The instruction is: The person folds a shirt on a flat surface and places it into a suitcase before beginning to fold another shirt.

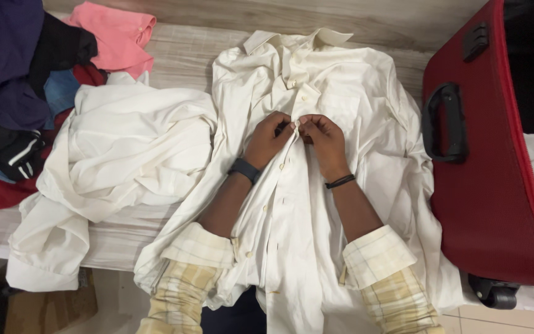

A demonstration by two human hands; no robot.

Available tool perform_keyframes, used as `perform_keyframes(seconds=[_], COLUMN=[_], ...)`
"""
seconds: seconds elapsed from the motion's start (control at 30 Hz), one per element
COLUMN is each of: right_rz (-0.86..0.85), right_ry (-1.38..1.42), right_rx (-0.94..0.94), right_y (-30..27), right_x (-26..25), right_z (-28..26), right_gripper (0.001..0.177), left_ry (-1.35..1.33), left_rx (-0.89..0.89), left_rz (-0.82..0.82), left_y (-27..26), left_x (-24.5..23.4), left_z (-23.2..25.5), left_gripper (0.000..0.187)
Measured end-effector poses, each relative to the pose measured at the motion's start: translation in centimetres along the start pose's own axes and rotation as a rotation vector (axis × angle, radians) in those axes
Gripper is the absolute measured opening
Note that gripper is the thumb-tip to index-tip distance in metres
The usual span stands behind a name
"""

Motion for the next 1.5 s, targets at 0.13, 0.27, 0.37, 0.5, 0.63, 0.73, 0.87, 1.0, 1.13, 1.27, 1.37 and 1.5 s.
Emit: perform_keyframes(seconds=[0.13, 0.27, 0.37, 0.5, 0.63, 0.73, 0.87, 1.0, 1.13, 1.27, 1.37, 1.5], right_rz=[0.167, 0.121, 0.087, -0.010, -0.022, 0.001, 0.130, 0.092, 0.188, 0.282, 0.332, 0.356], right_ry=[-0.485, -1.213, -1.638, -1.653, -1.648, -1.577, -1.383, -1.274, -1.306, -1.394, -1.358, -1.369], right_rx=[-0.262, -0.479, -0.419, -0.353, -0.351, -0.414, -0.622, -0.746, -0.797, -0.659, -0.593, -0.637], right_y=[0.5, 0.4, -0.3, 0.8, 3.1, 3.6, 3.6, 2.1, 1.6, 2.0, 2.8, 3.4], right_x=[-0.5, -0.7, 0.6, 0.7, -0.4, -1.0, -1.7, -1.6, -0.8, -0.6, -0.9, -1.2], right_z=[0.7, -0.1, 0.7, -0.2, -1.6, -1.8, -2.0, -2.8, -3.8, -3.8, -3.3, -2.3], right_gripper=[0.022, 0.038, 0.076, 0.085, 0.082, 0.074, 0.037, 0.034, 0.025, 0.039, 0.039, 0.024], left_ry=[0.424, 0.554, 0.628, 0.707, 0.726, 0.713, 0.665, 0.376, 0.455, 0.524, 0.659, 0.760], left_rx=[0.155, 0.115, 0.095, 0.139, 0.075, 0.234, 0.183, -0.074, 0.025, -0.029, 0.068, 0.045], left_rz=[0.092, 0.120, 0.121, 0.128, 0.020, -0.001, 0.207, 0.073, 0.209, 0.196, 0.203, 0.179], left_y=[2.2, 5.9, 8.6, 11.9, 14.8, 13.9, 7.9, 4.5, 4.2, 4.2, 4.2, 4.1], left_x=[0.4, 0.9, 1.1, 1.3, 0.3, -0.3, -0.3, 0.4, 1.0, 1.6, 2.1, 2.3], left_z=[-0.8, -2.1, -4.2, -7.4, -8.9, -6.0, 0.6, 1.6, -0.7, -1.6, -1.6, -1.2], left_gripper=[0.010, 0.018, 0.018, 0.017, 0.014, 0.021, 0.013, 0.014, 0.009, 0.012, 0.013, 0.009])
Point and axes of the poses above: each hand's wrist, its own y-axis towards the middle knuckle, its own x-axis out of the palm, z = x × y, the point moved 1 cm from there along y, towards the middle knuckle, and after that the axes turned 3 degrees about x, right-handed, at the moved point
